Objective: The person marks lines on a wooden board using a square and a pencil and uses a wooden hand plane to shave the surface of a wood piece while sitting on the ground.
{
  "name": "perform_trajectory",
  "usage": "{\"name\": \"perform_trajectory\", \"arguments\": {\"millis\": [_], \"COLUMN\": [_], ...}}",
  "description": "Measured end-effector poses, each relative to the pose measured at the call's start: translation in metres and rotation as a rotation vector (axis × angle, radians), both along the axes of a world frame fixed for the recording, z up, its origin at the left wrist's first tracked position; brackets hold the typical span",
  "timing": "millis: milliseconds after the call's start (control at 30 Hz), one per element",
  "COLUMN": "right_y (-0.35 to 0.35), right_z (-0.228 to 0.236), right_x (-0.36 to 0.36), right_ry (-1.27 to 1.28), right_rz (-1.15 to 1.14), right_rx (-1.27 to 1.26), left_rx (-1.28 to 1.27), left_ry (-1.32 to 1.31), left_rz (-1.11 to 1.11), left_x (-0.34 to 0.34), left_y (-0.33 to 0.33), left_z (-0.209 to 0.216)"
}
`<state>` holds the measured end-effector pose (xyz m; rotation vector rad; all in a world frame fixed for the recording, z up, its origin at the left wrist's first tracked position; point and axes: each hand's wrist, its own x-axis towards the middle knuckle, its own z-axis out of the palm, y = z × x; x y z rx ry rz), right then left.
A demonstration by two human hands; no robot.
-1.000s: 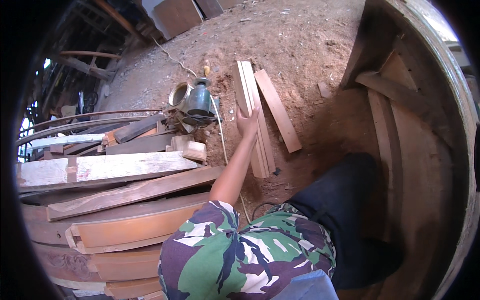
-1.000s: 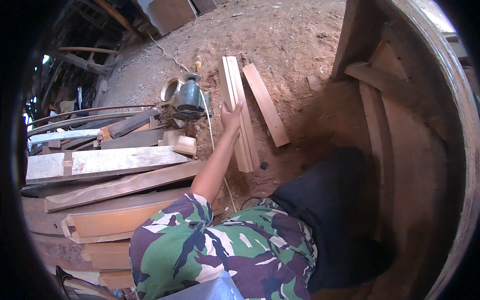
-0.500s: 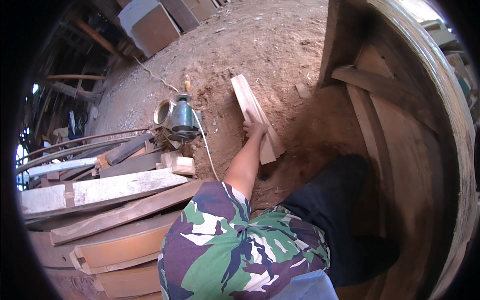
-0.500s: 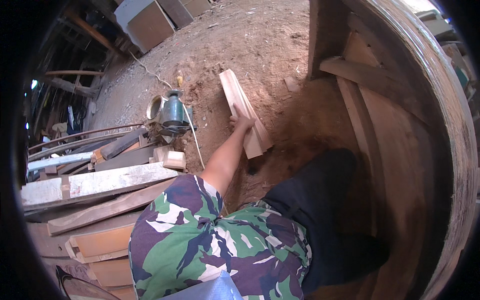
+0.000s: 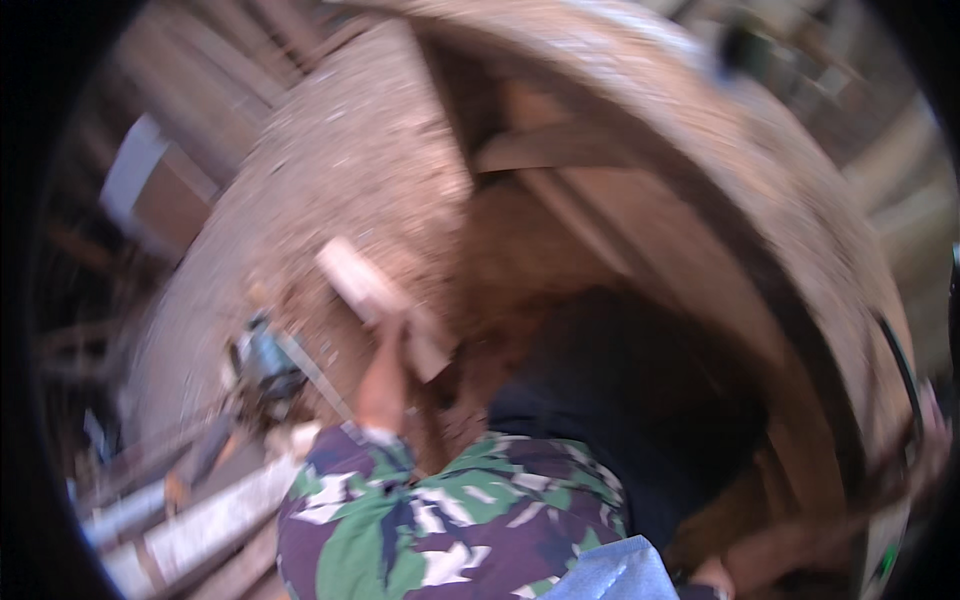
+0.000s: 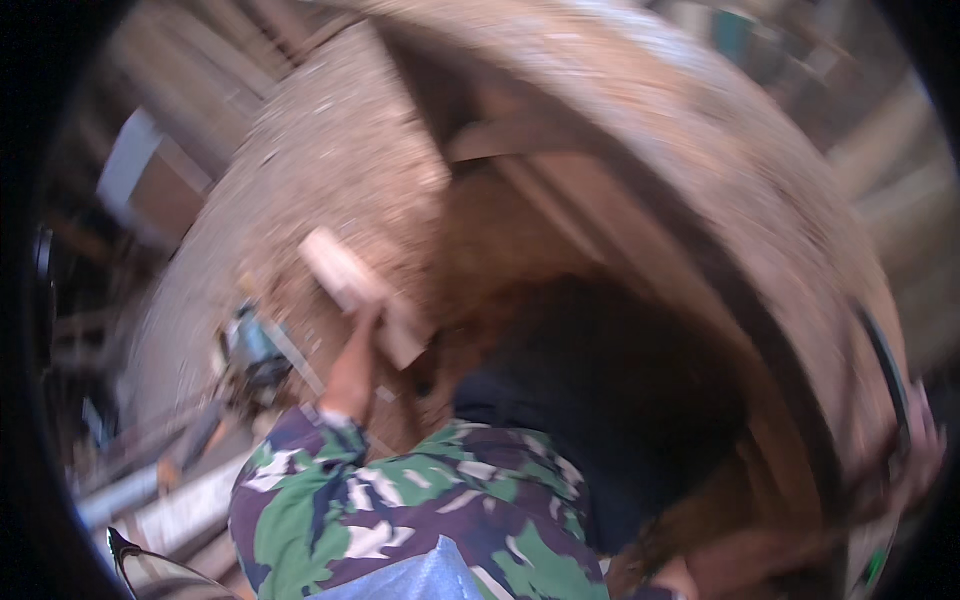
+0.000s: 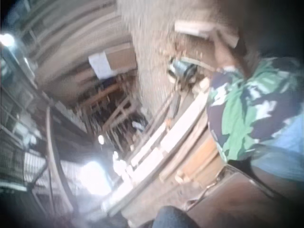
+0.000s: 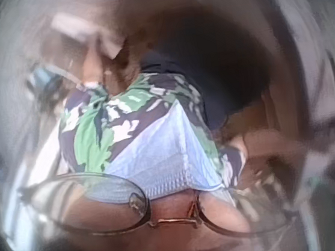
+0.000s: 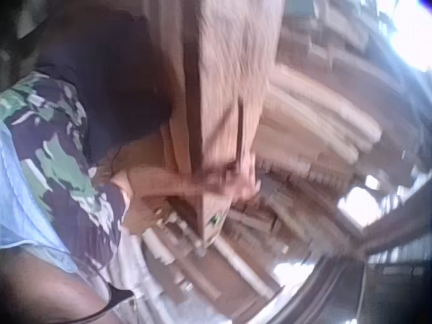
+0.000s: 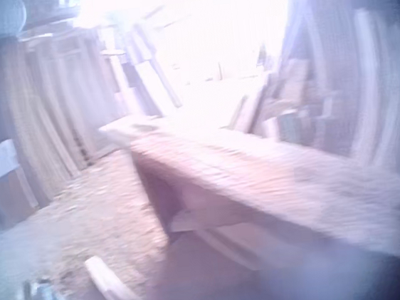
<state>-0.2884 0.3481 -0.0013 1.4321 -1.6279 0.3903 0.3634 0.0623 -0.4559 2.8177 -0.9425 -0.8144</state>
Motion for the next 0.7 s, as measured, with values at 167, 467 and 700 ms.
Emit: {"name": "perform_trajectory", "arguments": {"millis": [167,467,700], "right_y": [-0.01,-0.011,0.008], "right_z": [0.001,0.003,0.002], "right_x": [0.035,0.05,0.044], "right_ry": [-0.012,-0.072,-0.023], "right_rz": [-0.058,-0.051,-0.067], "right_rx": [-0.009,-0.099,-0.157], "left_rx": [0.039,0.058,0.07], "left_ry": [-0.095,-0.279,-0.372], "left_rz": [-0.143,-0.173,-0.258], "left_x": [0.001,0.036,-0.003], "left_y": [-0.002,-0.017,-0.021], "left_z": [-0.049,-0.061,-0.068]}}
